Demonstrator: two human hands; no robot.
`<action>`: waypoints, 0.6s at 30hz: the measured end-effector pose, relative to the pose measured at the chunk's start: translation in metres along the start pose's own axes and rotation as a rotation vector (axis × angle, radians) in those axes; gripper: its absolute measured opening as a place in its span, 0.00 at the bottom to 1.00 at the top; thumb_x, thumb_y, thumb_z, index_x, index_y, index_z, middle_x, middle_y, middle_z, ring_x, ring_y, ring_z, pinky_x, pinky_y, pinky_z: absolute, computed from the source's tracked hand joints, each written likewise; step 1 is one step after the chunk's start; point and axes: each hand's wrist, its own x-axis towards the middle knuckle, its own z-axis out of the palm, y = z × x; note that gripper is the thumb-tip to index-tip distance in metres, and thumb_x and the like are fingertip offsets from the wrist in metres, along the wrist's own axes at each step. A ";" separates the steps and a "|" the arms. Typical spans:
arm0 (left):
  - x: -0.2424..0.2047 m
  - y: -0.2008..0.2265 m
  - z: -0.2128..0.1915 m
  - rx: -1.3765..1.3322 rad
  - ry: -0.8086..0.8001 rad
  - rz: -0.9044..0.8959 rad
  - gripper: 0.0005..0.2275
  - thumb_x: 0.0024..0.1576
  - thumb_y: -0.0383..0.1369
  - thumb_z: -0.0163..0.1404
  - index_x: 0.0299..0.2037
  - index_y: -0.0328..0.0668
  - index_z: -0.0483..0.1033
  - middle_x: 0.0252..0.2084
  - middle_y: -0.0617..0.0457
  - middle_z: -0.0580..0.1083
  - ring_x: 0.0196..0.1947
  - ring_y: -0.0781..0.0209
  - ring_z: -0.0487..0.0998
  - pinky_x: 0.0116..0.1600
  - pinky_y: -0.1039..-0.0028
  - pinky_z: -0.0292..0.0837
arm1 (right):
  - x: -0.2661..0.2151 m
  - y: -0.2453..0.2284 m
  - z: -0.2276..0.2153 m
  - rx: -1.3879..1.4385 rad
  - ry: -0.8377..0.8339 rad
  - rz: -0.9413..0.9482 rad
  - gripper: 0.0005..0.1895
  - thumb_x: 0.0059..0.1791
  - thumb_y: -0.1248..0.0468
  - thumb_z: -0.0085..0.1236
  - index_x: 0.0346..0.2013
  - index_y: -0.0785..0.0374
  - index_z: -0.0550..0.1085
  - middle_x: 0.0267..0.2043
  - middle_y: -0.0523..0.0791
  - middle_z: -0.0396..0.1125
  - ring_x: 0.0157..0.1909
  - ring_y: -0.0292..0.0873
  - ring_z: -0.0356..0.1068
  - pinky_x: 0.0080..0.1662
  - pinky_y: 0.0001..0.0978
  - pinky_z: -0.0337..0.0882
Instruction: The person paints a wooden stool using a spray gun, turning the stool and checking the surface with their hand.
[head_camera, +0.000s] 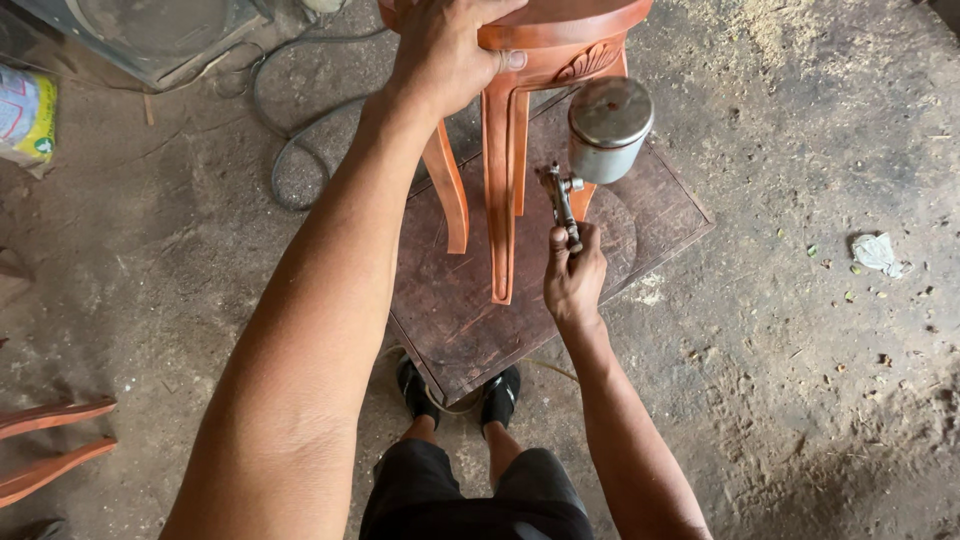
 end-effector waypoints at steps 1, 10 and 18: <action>0.001 -0.001 0.000 -0.001 -0.007 -0.007 0.20 0.49 0.35 0.72 0.52 0.50 0.83 0.45 0.52 0.81 0.48 0.51 0.80 0.53 0.57 0.71 | -0.001 0.002 0.000 -0.037 -0.013 0.023 0.37 0.56 0.32 0.34 0.42 0.65 0.66 0.23 0.46 0.64 0.25 0.43 0.65 0.31 0.45 0.67; 0.008 -0.002 0.003 -0.069 -0.046 -0.074 0.20 0.51 0.35 0.70 0.54 0.52 0.82 0.47 0.53 0.81 0.49 0.53 0.80 0.55 0.60 0.72 | -0.017 0.020 0.002 -0.154 -0.120 0.126 0.38 0.55 0.31 0.36 0.41 0.66 0.68 0.25 0.49 0.67 0.29 0.50 0.70 0.35 0.49 0.70; 0.012 -0.007 0.002 -0.022 0.027 0.038 0.20 0.47 0.37 0.73 0.50 0.49 0.83 0.44 0.48 0.81 0.46 0.47 0.80 0.51 0.56 0.71 | 0.004 0.012 0.011 0.031 -0.041 0.101 0.37 0.52 0.29 0.31 0.41 0.62 0.65 0.21 0.41 0.59 0.21 0.37 0.57 0.25 0.38 0.62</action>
